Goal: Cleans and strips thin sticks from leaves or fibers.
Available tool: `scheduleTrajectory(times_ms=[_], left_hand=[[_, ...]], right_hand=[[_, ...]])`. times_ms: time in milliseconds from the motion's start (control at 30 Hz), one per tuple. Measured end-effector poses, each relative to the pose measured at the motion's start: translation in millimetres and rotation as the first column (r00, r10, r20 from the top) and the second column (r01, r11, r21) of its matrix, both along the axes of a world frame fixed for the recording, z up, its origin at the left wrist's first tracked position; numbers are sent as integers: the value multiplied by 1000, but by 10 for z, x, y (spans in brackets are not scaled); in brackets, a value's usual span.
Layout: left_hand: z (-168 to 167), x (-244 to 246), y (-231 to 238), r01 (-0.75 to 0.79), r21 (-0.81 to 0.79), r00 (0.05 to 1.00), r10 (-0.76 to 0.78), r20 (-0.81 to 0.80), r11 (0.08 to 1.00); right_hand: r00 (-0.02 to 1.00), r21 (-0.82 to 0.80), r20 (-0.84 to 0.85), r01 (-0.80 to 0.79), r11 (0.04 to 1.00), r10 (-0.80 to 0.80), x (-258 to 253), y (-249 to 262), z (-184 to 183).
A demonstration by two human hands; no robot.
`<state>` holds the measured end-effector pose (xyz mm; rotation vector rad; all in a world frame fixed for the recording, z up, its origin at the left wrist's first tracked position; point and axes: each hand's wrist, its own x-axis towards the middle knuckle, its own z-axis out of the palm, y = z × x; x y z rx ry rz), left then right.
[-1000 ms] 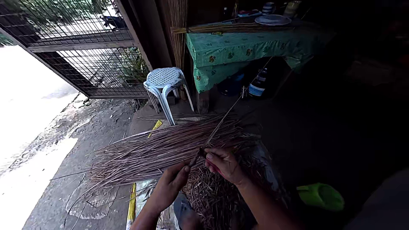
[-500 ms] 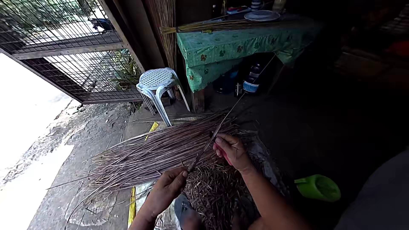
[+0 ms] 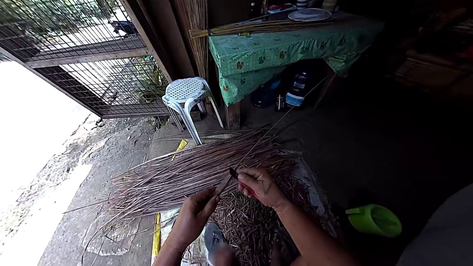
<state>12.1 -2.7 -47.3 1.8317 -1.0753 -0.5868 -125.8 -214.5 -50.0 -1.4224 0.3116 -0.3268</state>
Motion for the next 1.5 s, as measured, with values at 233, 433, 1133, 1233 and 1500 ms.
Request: scheduleTrajectory(times_ms=[233,433,1133,1233,1500], left_hand=[[4,10,2,64,-12,997,-64,-38,998],[-12,-4,-52,101,-48,992,-104,-77,994],[12,74,17,190,-45,969,-195,-151,981],[28,62,-2,236,-24,932,-233,-277,972],[77,125,61,306,-65,799,-293,-525,950]], right_hand=[[941,84,77,323,943,-329,-61,-418,12],[972,154,101,196,968,-213,-107,-365,24],[792,273,146,544,794,-593,-203,-795,96],[920,203,176,314,927,-350,-215,-601,61],[990,82,140,-39,996,27,-52,-176,-49]])
